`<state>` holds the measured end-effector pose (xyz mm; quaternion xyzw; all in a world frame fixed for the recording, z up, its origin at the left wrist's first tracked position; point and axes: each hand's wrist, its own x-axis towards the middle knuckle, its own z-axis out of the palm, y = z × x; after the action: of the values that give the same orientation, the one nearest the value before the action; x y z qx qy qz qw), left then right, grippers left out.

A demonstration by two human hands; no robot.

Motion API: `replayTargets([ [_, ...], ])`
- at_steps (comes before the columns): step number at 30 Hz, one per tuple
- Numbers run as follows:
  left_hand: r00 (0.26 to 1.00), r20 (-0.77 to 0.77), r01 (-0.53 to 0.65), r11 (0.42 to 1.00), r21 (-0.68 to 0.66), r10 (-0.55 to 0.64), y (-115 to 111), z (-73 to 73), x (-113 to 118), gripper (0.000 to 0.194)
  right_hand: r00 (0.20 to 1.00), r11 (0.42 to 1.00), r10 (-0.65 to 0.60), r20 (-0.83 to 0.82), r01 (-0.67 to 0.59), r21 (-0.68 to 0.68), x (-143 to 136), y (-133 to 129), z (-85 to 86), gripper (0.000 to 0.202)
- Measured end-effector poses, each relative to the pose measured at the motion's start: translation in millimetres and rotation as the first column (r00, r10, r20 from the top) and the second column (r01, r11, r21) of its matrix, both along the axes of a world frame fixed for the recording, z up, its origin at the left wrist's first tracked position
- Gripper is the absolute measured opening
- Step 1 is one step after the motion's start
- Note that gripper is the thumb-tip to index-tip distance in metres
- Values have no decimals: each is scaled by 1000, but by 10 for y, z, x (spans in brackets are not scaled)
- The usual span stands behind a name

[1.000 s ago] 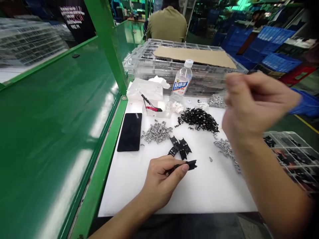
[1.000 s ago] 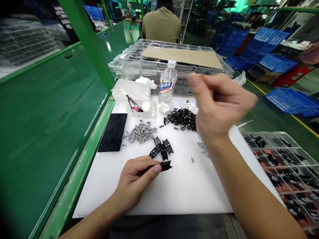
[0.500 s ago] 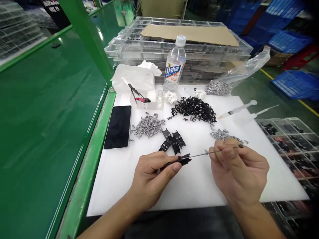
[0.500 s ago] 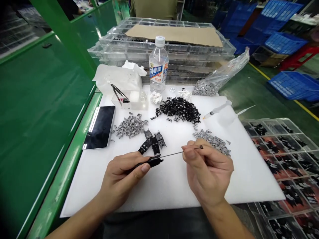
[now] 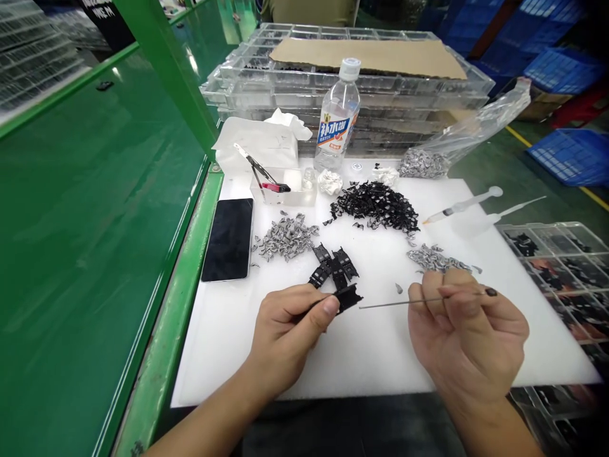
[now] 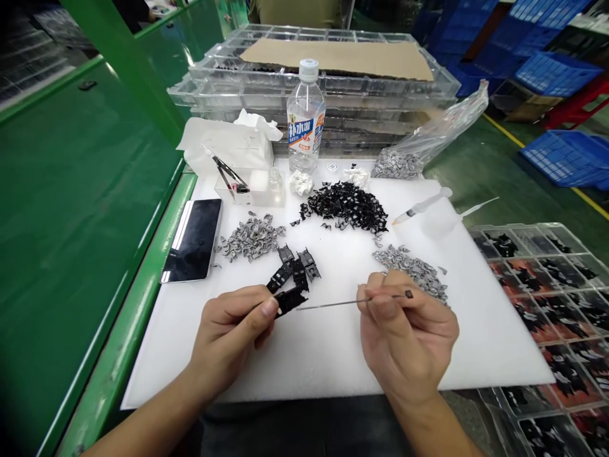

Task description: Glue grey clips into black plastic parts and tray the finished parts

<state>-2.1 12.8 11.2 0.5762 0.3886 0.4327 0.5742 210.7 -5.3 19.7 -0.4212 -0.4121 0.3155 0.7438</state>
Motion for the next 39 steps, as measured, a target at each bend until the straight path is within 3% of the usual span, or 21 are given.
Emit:
replayTargets([
  [5, 994, 95, -40, 991, -130, 53, -18, -103, -11, 52, 996, 1000, -14, 91, 14, 2, -87, -50, -22, 6],
  [18, 997, 72, -30, 992, -126, 39, -28, -97, -15, 52, 987, 1000, -15, 158, 15, -2, -104, -53, -71, 6],
  [23, 998, 57, -33, 995, -92, 38, -12, -61, 4, 53, 993, 997, -73, 94, 71, 28, -32, 8, 97, 15],
  [26, 999, 36, -25, 999, -43, 27, -3, -14, 29, 50, 983, 991, -76, 166, 56, 122, -2, 346, 325, 15],
  [29, 1000, 7, -17, 1000, 13, 17, -1, 13, 46, 42, 893, 980, -50, 448, -44, 196, -66, 972, 499, 11],
  [31, 1000, -11, -13, 999, 41, 14, -3, 16, 45, 34, 847, 983, 6, 531, -101, 150, -154, 1438, 537, 14],
  [34, 1000, -25, -8, 997, 71, 10, -6, 8, 32, 28, 803, 992, -9, 597, -69, 108, -291, 1973, 501, 17],
  [36, 1000, -26, -4, 996, 85, 7, -7, 1, 26, 29, 782, 992, -39, 622, -45, 119, -354, 2135, 458, 20],
  [39, 1000, -28, -5, 995, 98, 8, -4, -12, 34, 32, 750, 987, -89, 655, -23, 160, -377, 2138, 421, 23],
])
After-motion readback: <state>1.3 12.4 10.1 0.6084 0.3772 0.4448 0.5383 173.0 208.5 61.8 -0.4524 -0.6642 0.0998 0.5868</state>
